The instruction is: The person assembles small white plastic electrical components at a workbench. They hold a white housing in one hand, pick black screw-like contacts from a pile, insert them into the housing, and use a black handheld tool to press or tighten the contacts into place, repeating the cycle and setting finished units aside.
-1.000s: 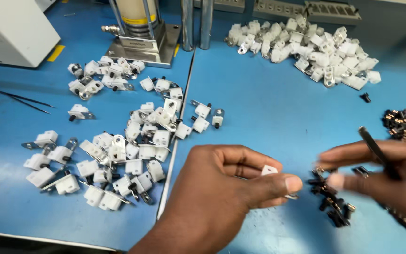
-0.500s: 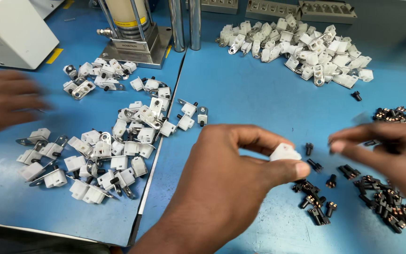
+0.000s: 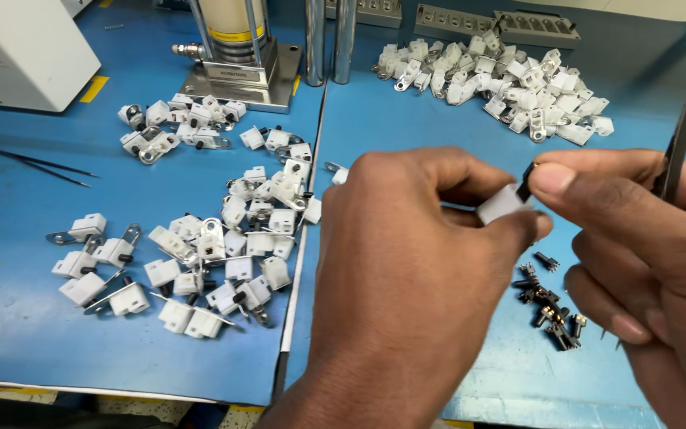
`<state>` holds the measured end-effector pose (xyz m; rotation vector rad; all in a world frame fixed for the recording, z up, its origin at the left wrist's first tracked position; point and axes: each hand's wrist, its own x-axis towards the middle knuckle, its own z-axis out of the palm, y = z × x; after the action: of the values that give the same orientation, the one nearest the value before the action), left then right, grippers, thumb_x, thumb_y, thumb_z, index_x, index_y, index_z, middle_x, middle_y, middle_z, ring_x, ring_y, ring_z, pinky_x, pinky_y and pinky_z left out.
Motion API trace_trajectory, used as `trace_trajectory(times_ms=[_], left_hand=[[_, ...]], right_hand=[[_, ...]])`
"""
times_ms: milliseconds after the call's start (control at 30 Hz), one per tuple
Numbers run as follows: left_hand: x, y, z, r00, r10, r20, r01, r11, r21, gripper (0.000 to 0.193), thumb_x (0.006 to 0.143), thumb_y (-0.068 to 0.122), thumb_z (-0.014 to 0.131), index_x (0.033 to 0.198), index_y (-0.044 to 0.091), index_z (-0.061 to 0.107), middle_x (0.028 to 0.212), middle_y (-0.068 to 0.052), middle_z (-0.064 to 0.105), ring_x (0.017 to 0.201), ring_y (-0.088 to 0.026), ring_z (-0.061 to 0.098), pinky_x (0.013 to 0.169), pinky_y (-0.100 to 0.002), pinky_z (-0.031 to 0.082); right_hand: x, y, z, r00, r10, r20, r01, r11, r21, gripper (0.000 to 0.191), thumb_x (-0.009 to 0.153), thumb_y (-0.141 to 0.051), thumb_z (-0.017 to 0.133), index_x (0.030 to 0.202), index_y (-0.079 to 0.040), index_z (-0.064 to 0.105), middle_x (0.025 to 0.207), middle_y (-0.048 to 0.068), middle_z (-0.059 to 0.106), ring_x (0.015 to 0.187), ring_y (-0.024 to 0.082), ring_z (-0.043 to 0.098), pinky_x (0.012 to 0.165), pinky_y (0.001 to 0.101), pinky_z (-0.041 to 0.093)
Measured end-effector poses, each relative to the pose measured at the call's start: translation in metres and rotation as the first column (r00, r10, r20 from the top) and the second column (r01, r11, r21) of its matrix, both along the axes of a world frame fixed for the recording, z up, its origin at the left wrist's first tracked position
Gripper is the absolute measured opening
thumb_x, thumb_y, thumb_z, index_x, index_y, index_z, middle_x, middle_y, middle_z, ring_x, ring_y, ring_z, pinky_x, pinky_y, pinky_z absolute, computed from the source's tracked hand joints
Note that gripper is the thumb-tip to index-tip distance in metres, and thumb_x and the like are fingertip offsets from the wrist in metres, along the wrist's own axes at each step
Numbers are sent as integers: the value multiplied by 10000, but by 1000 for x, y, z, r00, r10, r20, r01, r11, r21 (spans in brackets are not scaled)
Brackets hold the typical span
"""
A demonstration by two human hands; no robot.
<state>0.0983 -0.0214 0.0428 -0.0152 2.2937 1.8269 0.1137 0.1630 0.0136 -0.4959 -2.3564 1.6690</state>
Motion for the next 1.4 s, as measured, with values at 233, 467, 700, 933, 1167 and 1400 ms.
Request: trace_trajectory(times_ms=[233,467,700,933,1167,1400], left_hand=[[0,-22,-10,997,-6,-73,12,996,87,200,812,294,805,950,154,844,726,-8,830,629,-75,798,563,-267,615],[-4,-29,-23,994,-102,-39,106,987,120,201,830,241,807,995,135,850,764,-36,844,652,-95,783,567,-269,605],[-4,-17,-27,986,-127,-104,138,985,104,263,806,237,824,1044,124,840,808,-24,842,730,-74,806,635,-242,627],[-12,-6,-27,991,-133,33,124,973,193,262,771,216,859,979,59,827,797,-40,844,742,-95,805,711,-263,617],[-7,6,-14,992,-123,-11,123,975,187,234,741,210,865,917,56,861,721,-68,841,670,-108,692,595,-275,593],[-10,21,-17,998,-27,-51,33,991,127,259,721,235,868,934,87,864,774,-1,863,711,-54,735,624,-267,619]], right_hand=[[-10,-35,35,974,82,209,-76,996,-39,261,911,-177,746,1087,14,711,506,-8,381,330,81,229,272,312,202],[-21,-1,10,836,206,509,-52,952,-300,232,872,-235,718,954,-27,655,503,-46,316,347,83,202,339,301,226],[-34,32,1,901,242,361,-164,959,-232,311,1040,-298,686,994,-13,570,567,0,355,391,111,273,365,339,293],[-57,19,31,975,197,-99,-218,924,-315,104,1081,-266,544,1135,-178,558,905,-41,627,857,96,661,741,335,544],[-37,5,29,866,403,-297,-395,914,88,276,1067,-373,303,1123,-178,490,1134,77,640,1251,223,705,1066,406,561],[-9,-42,28,817,463,-343,-263,830,492,540,1126,-511,228,1200,-115,588,1193,117,718,1113,214,751,984,387,618]])
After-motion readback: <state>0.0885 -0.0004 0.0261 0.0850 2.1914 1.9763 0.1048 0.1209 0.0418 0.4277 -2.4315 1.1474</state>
